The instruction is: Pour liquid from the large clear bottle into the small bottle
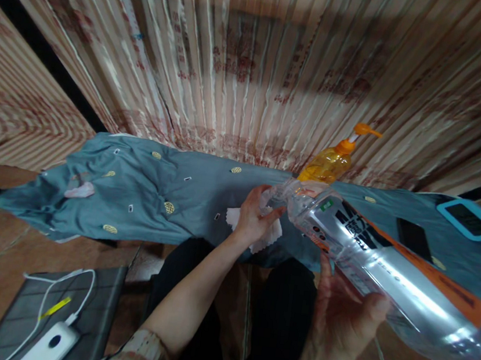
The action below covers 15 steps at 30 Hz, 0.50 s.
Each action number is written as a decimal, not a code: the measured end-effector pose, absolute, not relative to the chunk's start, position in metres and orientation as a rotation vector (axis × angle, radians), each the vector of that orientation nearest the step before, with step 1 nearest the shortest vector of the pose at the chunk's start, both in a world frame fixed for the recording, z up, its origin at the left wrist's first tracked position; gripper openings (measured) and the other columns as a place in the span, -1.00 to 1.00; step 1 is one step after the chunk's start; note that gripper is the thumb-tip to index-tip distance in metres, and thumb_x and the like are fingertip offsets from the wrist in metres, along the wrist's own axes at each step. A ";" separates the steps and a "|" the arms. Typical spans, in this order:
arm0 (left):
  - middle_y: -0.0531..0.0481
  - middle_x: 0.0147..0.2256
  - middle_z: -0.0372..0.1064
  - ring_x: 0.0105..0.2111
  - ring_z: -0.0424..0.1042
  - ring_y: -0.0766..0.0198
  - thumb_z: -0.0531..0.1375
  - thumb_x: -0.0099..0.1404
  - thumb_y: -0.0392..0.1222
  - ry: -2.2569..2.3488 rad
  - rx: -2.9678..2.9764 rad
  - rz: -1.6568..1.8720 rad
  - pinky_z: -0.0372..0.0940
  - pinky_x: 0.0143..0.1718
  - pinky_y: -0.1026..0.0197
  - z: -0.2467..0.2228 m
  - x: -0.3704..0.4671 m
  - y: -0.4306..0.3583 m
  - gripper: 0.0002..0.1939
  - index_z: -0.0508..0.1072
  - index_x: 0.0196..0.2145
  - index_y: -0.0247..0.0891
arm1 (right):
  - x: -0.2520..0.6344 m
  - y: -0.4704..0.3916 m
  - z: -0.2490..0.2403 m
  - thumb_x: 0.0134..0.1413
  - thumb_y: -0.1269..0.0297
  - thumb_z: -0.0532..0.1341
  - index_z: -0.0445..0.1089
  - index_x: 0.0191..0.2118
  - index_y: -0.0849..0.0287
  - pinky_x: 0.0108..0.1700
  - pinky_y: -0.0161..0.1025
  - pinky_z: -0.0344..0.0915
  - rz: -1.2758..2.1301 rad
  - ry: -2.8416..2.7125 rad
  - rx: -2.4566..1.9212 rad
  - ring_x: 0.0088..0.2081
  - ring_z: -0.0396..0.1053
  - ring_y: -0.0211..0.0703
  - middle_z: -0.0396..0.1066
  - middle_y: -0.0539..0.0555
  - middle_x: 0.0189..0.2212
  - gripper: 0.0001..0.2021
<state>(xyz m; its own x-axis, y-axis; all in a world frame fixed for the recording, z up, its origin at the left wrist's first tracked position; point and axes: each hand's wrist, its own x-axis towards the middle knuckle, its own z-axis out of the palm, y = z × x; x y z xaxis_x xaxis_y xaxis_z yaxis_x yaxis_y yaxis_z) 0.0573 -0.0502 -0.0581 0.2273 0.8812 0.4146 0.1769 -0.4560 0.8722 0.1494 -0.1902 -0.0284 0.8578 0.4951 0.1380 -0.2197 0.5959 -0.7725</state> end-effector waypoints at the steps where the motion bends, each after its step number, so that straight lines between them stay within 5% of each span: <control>1: -0.14 -0.08 0.38 -0.04 0.37 0.07 0.25 0.16 -0.06 0.980 1.797 1.267 0.26 0.00 0.02 -0.058 0.057 -0.050 -0.58 0.30 -0.05 -0.23 | 0.149 -0.190 -0.028 -0.36 0.03 0.39 0.33 0.03 0.02 -0.11 -0.13 0.45 0.426 -0.353 -0.841 0.15 0.21 0.02 0.20 0.06 0.16 -0.31; 15: -0.13 -0.08 0.38 -0.04 0.38 0.08 0.26 0.15 -0.08 0.974 1.785 1.266 0.27 -0.01 0.03 -0.058 0.057 -0.050 -0.57 0.30 -0.05 -0.23 | 0.147 -0.190 -0.027 -0.30 0.10 0.34 0.33 0.03 0.02 -0.05 -0.10 0.42 0.410 -0.359 -0.843 0.14 0.24 0.00 0.23 0.04 0.15 -0.37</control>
<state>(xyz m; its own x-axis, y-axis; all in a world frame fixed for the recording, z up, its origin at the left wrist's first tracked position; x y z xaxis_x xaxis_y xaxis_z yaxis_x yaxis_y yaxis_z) 0.0573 -0.0505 -0.0577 0.2289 0.8842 0.4071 0.1669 -0.4477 0.8785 0.1475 -0.1897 -0.0272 0.8636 0.4834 0.1430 -0.2055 0.5967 -0.7757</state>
